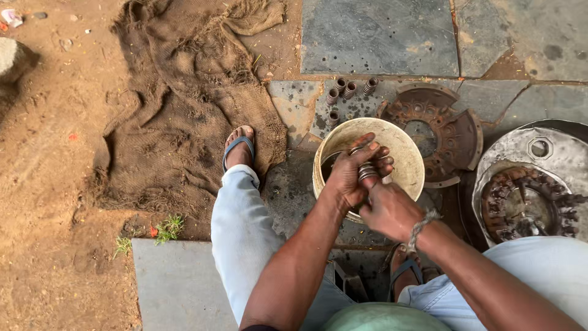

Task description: The person cleans mechanical springs and small metal components by dipping them into a bucket of liquid and scrubbing them with a small piece of abrasive material and a thin metal rod.

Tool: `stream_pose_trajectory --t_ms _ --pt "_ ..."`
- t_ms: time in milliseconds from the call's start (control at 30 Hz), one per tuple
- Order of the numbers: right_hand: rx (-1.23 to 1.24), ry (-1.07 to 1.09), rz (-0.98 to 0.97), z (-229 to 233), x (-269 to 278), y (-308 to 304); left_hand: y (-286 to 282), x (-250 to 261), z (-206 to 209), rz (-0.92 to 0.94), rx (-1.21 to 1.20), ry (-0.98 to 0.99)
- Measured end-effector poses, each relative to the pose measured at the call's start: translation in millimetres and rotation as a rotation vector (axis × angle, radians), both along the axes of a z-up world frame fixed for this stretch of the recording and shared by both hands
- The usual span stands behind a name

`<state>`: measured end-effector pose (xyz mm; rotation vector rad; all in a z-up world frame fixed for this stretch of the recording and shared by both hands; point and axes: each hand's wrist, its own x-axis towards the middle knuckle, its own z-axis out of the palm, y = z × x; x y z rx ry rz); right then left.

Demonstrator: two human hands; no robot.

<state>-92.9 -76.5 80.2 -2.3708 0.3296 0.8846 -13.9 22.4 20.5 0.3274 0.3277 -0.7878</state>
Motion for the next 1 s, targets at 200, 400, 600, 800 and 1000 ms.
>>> stream_pose_trajectory --t_ms 200,400,600,800,1000 --pt "-0.409 -0.289 0.388 -44 -12 -24 -29 1 -21 0.068 0.407 -0.236" --pt "-0.450 0.010 0.416 -69 -9 -24 -18 23 -27 0.114 0.644 -0.219" --pt "-0.428 -0.310 0.245 -97 -18 -35 -26 11 -62 -0.097 0.356 -0.115" --pt "-0.529 -0.355 0.489 -101 -26 -42 -36 1 -50 -0.190 0.943 -0.277" --pt "-0.393 -0.539 0.463 -93 -30 -31 -24 0 -20 -0.209 1.026 -0.458"
